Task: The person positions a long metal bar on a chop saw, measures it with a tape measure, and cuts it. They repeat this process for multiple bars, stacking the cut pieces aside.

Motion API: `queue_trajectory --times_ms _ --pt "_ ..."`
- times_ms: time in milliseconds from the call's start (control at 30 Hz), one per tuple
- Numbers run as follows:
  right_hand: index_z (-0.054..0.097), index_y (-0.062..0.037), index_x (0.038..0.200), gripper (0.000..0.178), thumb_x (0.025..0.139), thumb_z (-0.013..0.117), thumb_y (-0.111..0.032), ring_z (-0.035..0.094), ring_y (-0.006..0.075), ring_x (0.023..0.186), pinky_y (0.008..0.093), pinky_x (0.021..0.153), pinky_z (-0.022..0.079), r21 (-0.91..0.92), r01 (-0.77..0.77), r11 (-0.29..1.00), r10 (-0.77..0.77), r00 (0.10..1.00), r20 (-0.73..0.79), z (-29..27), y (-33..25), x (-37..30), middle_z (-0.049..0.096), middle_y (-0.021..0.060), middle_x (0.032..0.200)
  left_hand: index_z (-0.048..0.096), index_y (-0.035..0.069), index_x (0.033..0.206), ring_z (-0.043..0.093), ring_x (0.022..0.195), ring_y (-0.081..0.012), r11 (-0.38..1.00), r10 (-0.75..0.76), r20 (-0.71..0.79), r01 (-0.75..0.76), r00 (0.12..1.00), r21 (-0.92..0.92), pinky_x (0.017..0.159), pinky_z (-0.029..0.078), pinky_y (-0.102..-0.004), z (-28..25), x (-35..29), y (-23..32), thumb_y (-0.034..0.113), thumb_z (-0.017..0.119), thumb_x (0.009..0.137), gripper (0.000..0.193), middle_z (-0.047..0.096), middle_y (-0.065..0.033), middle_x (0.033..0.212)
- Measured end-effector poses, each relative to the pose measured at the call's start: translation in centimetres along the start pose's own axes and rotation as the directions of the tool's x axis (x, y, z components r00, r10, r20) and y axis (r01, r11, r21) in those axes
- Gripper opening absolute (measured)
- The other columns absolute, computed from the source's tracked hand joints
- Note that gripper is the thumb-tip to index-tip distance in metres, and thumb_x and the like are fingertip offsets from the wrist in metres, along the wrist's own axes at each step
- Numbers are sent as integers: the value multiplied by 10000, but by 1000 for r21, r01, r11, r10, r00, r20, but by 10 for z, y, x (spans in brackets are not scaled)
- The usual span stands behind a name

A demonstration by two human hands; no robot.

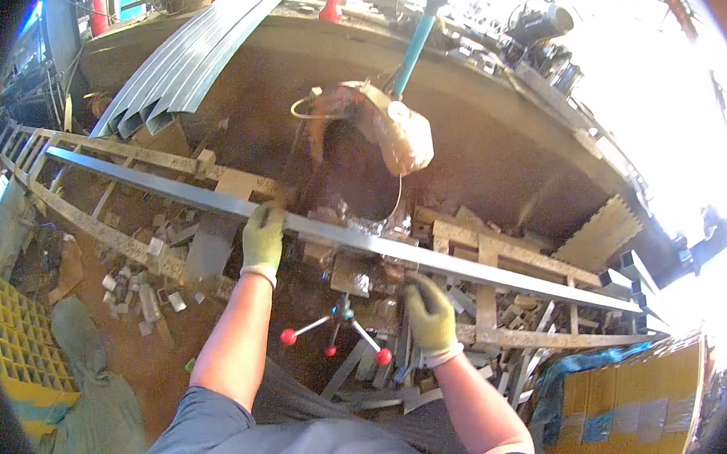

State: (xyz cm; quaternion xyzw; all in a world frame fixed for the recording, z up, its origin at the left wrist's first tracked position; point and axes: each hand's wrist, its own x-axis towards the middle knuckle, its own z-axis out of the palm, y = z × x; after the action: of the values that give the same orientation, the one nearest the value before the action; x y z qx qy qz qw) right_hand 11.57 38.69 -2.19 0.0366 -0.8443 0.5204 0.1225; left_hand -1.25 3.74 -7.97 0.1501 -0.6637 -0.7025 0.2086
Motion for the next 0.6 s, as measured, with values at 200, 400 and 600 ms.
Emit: queue_trajectory --times_ms 200,400,600 --pt "787 -42 1365 323 1146 736 -273 723 144 1075 323 978 580 288 191 938 -179 982 -68 -47 -74 210 811 60 1229 740 0 1342 742 896 -133 903 -204 31 200 978 -379 780 579 -283 37 16 -43 253 707 1163 312 814 -63 1068" --pt "738 -41 1385 487 1174 665 -474 771 213 1064 372 963 598 352 195 915 -167 980 -109 -45 -191 375 817 96 1283 741 22 1330 728 844 -132 884 -305 67 308 950 -352 718 567 -292 26 39 -29 282 711 1143 322 820 -81 1023" --pt "676 -71 1523 576 1180 603 -528 721 267 1314 396 1083 548 358 372 856 -462 862 208 -71 -273 491 809 105 1374 756 -5 1314 683 714 -136 864 -397 154 425 905 -269 674 555 -325 22 57 -16 309 721 1136 363 804 -89 913"
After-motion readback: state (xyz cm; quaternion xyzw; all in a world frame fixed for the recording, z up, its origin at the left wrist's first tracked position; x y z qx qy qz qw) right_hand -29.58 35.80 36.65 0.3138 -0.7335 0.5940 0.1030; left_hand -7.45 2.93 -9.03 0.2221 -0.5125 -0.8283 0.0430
